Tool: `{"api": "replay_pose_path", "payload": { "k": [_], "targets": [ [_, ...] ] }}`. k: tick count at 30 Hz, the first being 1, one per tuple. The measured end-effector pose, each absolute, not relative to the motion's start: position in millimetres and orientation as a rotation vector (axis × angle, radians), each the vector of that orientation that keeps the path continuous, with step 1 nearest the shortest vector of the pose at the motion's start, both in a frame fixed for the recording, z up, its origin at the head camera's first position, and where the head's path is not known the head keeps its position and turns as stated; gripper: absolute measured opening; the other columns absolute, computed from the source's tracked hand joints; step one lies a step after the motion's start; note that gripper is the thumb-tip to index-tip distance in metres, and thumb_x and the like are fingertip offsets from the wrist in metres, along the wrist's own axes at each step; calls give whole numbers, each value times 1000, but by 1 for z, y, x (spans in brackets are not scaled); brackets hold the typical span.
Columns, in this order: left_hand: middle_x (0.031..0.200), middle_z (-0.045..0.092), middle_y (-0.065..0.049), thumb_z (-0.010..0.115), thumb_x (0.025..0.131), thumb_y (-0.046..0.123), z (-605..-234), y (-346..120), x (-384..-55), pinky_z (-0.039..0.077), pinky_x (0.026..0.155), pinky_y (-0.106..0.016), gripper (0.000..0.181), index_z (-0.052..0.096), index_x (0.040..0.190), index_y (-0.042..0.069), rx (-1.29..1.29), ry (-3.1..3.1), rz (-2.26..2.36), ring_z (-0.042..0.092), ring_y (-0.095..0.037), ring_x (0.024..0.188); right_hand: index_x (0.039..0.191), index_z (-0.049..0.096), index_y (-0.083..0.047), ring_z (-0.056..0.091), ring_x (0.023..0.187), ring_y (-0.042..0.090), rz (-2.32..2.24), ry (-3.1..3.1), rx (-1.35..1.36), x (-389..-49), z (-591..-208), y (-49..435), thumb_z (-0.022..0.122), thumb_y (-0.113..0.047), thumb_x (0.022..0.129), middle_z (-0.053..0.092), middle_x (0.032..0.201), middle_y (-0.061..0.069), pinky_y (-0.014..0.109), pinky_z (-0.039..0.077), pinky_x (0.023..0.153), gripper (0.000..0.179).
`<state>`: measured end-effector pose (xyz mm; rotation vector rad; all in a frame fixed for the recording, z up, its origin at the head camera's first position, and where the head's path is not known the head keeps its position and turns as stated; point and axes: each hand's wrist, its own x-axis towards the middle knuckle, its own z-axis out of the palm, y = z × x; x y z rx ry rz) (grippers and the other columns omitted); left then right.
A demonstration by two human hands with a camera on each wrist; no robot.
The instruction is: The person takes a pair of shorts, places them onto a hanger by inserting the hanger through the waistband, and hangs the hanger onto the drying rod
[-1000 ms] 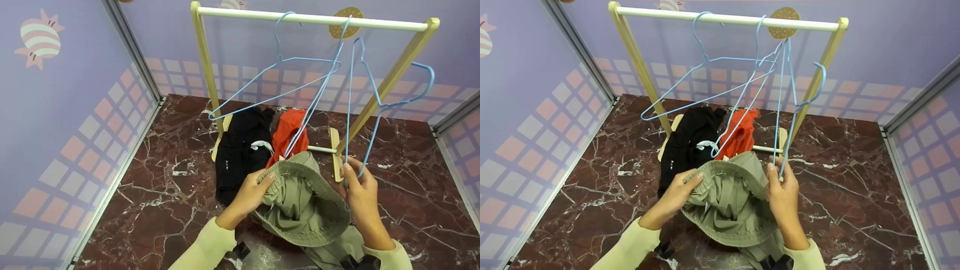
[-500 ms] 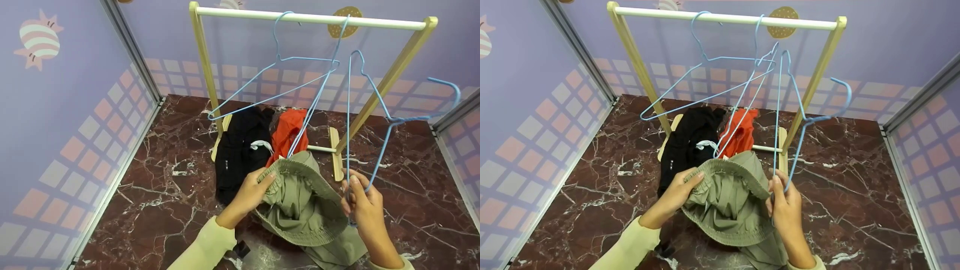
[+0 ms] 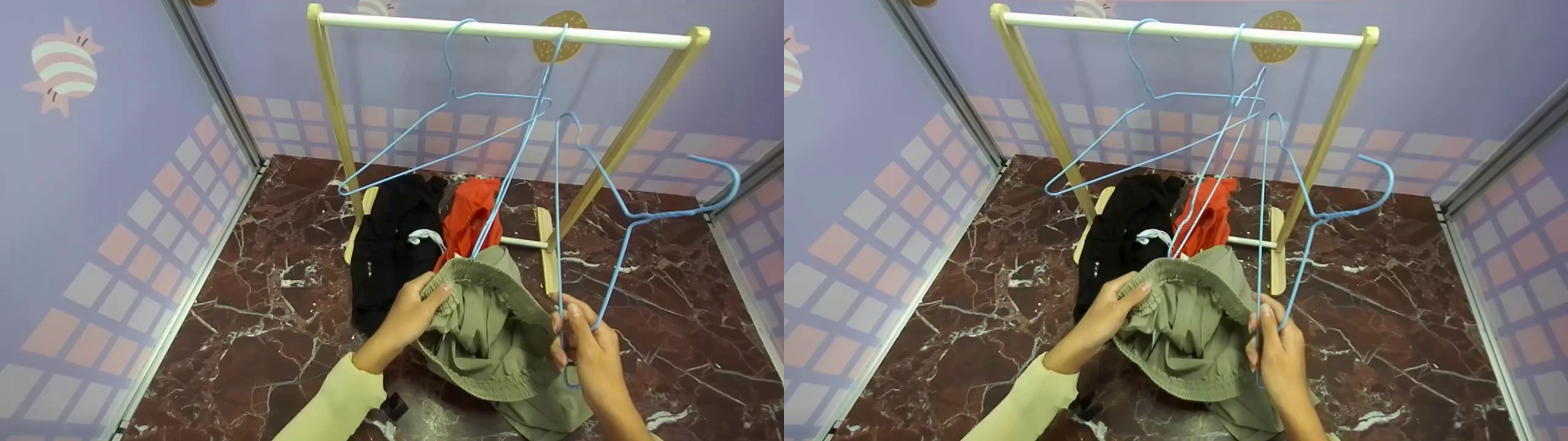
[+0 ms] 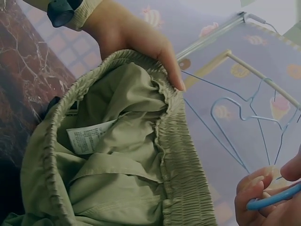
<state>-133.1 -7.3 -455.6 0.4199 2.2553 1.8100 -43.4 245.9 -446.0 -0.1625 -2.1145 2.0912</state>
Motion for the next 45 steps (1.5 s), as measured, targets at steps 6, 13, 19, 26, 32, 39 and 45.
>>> {"api": "replay_pose_path", "payload": {
  "k": [6, 13, 19, 26, 32, 39, 45],
  "targets": [
    [93, 63, -5, 55, 98, 30, -457, -7, -133, 45, 83, -29, 25, 64, 104, 8, 434, 2306, 1807, 55, -11, 85, 130, 53, -1, 46, 43, 10, 2093, -2159, -208, -42, -450, 244, 35, -27, 106, 53, 80, 5, 30, 41, 39, 40],
    [102, 64, -6, 54, 98, 28, -456, -8, -133, 44, 89, -34, 24, 61, 112, 10, 419, 2329, 1814, 56, -14, 94, 129, 54, 0, 45, 42, 11, 2114, -2161, -223, -42, -453, 247, 35, -30, 106, 53, 81, 5, 30, 41, 38, 43],
    [110, 62, -7, 53, 99, 28, -453, -9, -131, 42, 95, -38, 27, 58, 121, 12, 384, 2292, 1830, 55, -17, 101, 128, 53, 4, 45, 41, 12, 2162, -2149, -189, -42, -459, 245, 35, -27, 106, 55, 81, 9, 31, 40, 35, 42],
    [113, 60, -7, 47, 102, 25, -457, -11, -132, 40, 94, -37, 27, 56, 124, 12, 422, 2291, 1824, 53, -18, 102, 131, 51, 6, 45, 40, 12, 2175, -2191, -230, -41, -463, 243, 34, -29, 106, 56, 81, 6, 31, 40, 36, 47],
    [111, 62, -7, 48, 101, 21, -458, -11, -134, 41, 94, -36, 25, 57, 123, 12, 429, 2325, 1820, 55, -17, 103, 130, 52, 6, 43, 39, 12, 2193, -2211, -251, -39, -465, 242, 34, -31, 106, 56, 81, 7, 31, 40, 35, 48],
    [113, 63, -7, 49, 101, 23, -460, -12, -136, 41, 95, -37, 26, 58, 122, 12, 393, 2336, 1819, 55, -19, 105, 130, 53, 5, 44, 39, 13, 2211, -2213, -278, -37, -467, 240, 35, -32, 106, 57, 81, 7, 31, 40, 36, 48],
    [113, 62, -7, 49, 101, 24, -462, -13, -138, 42, 94, -37, 27, 58, 123, 12, 386, 2331, 1811, 55, -18, 103, 130, 53, 5, 43, 38, 13, 2219, -2219, -316, -36, -469, 239, 36, -33, 105, 57, 80, 7, 32, 40, 35, 48]
  ]
}}
